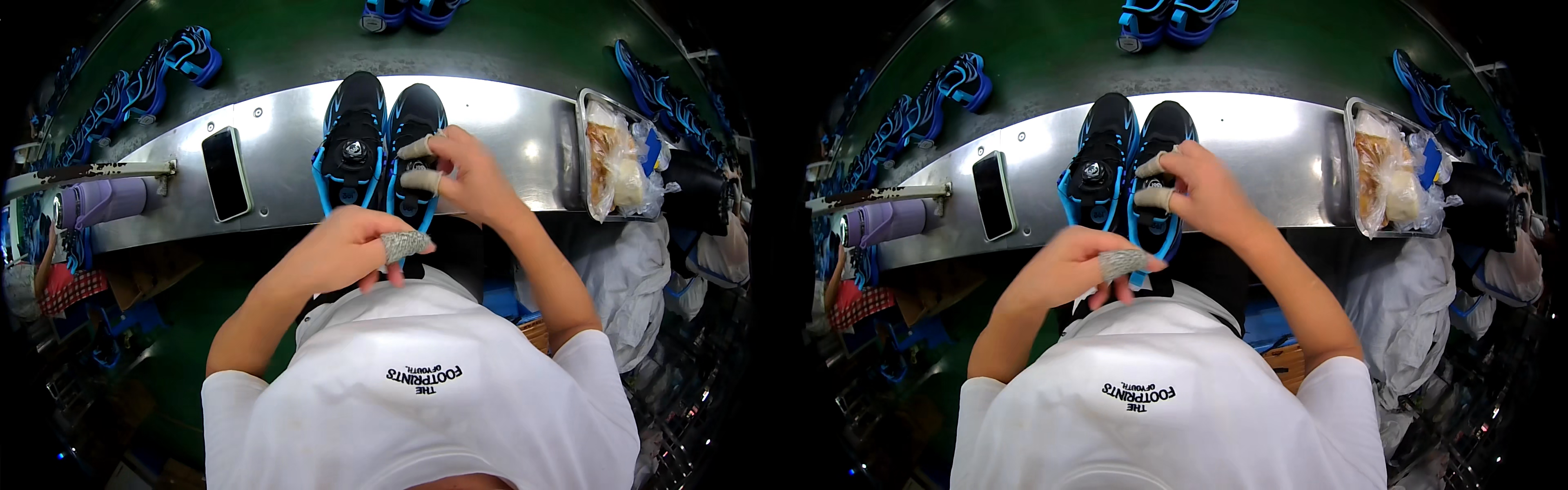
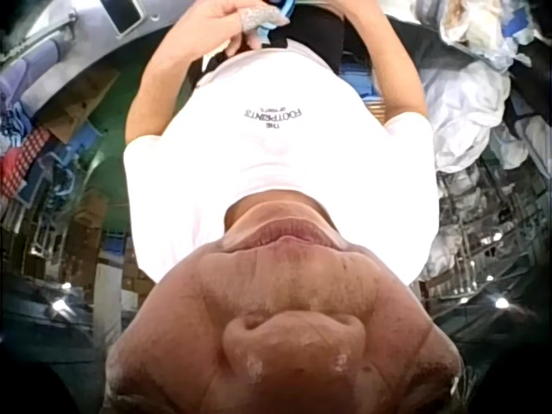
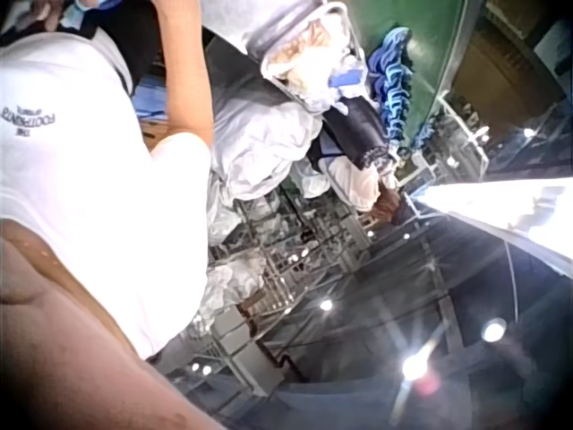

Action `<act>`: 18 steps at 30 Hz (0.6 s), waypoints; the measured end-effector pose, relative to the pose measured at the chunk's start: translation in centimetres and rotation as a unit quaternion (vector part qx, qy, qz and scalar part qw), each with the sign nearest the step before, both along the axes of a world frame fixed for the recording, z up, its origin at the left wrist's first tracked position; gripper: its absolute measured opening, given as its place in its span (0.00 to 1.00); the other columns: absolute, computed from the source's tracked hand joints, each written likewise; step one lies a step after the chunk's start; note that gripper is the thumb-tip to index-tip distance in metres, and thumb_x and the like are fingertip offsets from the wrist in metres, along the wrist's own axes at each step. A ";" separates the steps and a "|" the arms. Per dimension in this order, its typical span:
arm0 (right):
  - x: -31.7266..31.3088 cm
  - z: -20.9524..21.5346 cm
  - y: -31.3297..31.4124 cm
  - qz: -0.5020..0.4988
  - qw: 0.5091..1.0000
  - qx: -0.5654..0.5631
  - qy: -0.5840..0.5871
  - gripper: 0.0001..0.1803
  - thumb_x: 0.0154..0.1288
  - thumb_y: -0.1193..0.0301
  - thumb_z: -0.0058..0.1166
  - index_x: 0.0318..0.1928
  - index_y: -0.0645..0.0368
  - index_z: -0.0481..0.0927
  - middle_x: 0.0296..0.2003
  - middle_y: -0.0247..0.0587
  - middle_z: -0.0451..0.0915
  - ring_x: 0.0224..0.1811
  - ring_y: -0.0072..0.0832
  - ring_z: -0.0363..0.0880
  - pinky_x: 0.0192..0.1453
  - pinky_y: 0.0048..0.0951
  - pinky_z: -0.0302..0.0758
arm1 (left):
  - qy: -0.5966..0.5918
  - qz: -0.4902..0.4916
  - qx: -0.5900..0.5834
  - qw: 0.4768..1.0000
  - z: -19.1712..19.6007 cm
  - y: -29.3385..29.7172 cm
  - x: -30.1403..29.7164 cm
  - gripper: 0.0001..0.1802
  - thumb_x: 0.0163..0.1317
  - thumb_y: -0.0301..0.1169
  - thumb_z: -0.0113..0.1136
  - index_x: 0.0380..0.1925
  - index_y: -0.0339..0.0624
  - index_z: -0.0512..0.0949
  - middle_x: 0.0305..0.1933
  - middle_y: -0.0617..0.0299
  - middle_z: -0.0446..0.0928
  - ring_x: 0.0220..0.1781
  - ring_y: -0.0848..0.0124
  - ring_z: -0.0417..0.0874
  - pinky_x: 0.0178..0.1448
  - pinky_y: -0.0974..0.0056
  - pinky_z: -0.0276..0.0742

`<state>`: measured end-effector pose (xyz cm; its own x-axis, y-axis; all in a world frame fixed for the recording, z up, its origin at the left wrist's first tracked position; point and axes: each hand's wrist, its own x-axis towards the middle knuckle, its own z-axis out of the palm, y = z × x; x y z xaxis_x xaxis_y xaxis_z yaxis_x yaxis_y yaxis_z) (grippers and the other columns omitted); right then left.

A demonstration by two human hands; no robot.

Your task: The person picks up pairs of shoes from a conveyor belt, wipes the soles and sides with a cloth, and places them into a metal tray or back onto the belt.

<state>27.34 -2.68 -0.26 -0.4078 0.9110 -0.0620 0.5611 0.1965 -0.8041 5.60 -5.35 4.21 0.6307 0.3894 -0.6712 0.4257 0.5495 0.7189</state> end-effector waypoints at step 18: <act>-6.7 -8.6 11.7 0.031 0.989 0.124 -0.077 0.27 0.64 0.60 0.58 0.63 0.48 0.74 0.45 0.50 0.75 0.51 0.47 0.73 0.58 0.42 0.71 | 0.007 0.108 0.378 0.920 -5.7 4.8 -3.0 0.25 0.51 0.20 0.60 0.53 0.43 0.78 0.46 0.65 0.74 0.38 0.76 0.69 0.44 0.72 0.67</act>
<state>20.69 9.03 -8.85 -0.4671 0.8791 0.0948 0.6537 0.4155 -0.6325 2.60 -0.55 -1.51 0.4765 0.8635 -0.1654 0.3774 -0.0310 0.9256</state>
